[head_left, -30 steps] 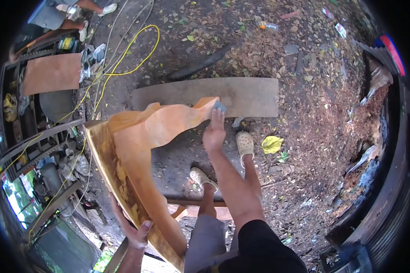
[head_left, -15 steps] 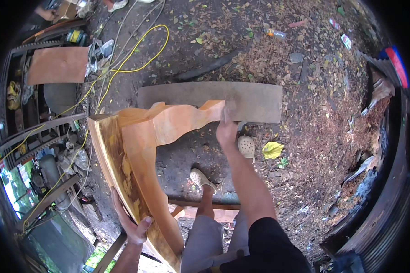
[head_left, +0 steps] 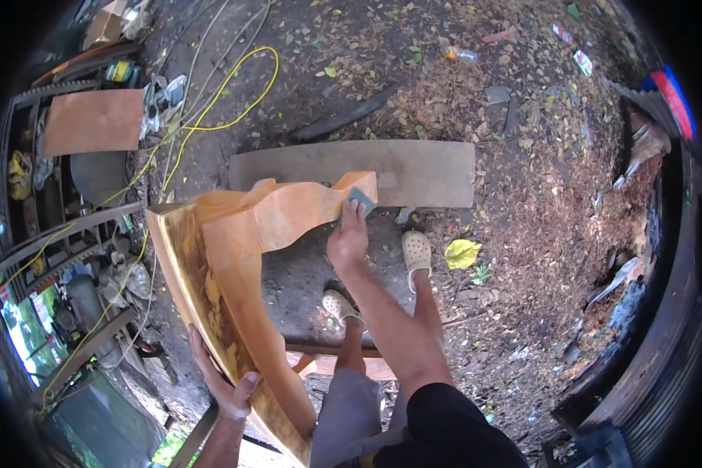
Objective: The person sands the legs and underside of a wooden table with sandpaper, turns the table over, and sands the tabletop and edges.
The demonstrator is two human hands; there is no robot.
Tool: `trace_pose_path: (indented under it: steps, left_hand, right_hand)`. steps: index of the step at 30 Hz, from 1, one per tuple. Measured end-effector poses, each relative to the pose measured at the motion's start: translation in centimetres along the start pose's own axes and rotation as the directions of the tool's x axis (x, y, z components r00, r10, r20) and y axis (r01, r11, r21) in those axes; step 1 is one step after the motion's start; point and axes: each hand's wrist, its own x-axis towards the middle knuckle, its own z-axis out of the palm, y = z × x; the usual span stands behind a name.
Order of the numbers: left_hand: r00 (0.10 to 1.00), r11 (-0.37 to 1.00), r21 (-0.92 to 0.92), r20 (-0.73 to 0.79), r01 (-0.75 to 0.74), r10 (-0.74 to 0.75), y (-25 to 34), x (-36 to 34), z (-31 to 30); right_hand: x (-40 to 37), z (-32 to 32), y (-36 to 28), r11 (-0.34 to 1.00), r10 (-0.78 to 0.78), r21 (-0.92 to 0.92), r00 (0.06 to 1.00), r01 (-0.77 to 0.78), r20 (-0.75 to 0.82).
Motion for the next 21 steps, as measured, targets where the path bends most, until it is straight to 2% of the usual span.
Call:
trace_pose_path:
  steps: [1,3,4,6,8,10,12,13,14,15,18,19,20,21]
  left_hand:
    - [1.000,1.000,0.006,0.002,0.000,0.000,0.1,0.0,0.0]
    - [1.000,1.000,-0.016,-0.003,-0.011,0.011,0.2,0.1,0.4]
    - [1.000,0.999,-0.032,-0.007,-0.018,0.017,0.3,0.2,0.7]
    - [1.000,0.998,-0.056,-0.009,-0.023,0.023,0.2,0.3,0.6]
    - [0.999,0.998,-0.055,-0.012,-0.032,0.032,0.0,0.3,0.4]
    - [0.999,0.998,-0.045,-0.011,-0.033,0.032,-0.2,0.3,0.3]
    - [1.000,0.999,-0.039,-0.011,-0.021,0.021,-0.1,0.2,0.3]
    - [1.000,0.999,-0.037,-0.011,-0.015,0.015,0.0,0.1,0.2]
    - [1.000,0.999,-0.036,-0.014,-0.012,0.012,0.0,0.1,0.3]
    - [1.000,0.999,-0.031,-0.016,-0.011,0.010,0.0,0.1,0.2]
    - [1.000,1.000,-0.025,-0.019,-0.006,0.006,-0.1,0.1,0.0]
    - [1.000,0.999,-0.032,-0.020,-0.005,0.004,-0.2,0.2,0.1]
    - [1.000,0.999,-0.049,-0.016,0.001,-0.002,0.0,0.2,0.2]
    - [1.000,0.998,-0.055,-0.017,-0.001,0.000,0.1,0.2,0.3]
  right_hand:
    - [0.5,-1.2,-1.3,0.974,0.182,0.118,0.978,-0.193,0.101]
    - [1.4,-3.7,-3.6,0.776,0.466,0.277,0.812,-0.566,0.352]
    - [1.9,-4.8,-3.2,0.770,0.348,0.440,0.882,-0.462,0.318]
    - [1.4,-7.6,-1.3,0.652,0.137,0.719,0.970,-0.241,0.201]
    - [3.2,-8.2,0.5,0.569,0.376,0.789,0.927,-0.230,-0.001]
    - [5.8,-11.7,-0.3,0.695,0.444,0.617,0.895,-0.367,0.033]
    - [7.0,-11.3,0.1,0.886,0.306,0.367,0.952,-0.282,-0.007]
    - [6.8,-8.6,2.0,0.973,0.115,0.202,0.993,-0.108,-0.022]
    - [6.5,-5.7,4.1,0.996,-0.084,0.033,0.996,0.084,-0.003]
    - [6.0,-2.8,6.2,0.983,-0.184,0.022,0.980,0.183,0.080]
    - [4.4,-1.9,3.0,0.956,-0.281,-0.092,0.960,0.278,-0.012]
    - [3.9,-1.7,1.4,0.961,-0.276,-0.037,0.961,0.275,-0.013]
    - [3.7,-2.5,0.6,0.994,-0.029,0.108,0.992,0.016,0.123]
    - [4.7,-4.2,-1.4,0.943,0.190,0.215,0.941,-0.254,0.279]
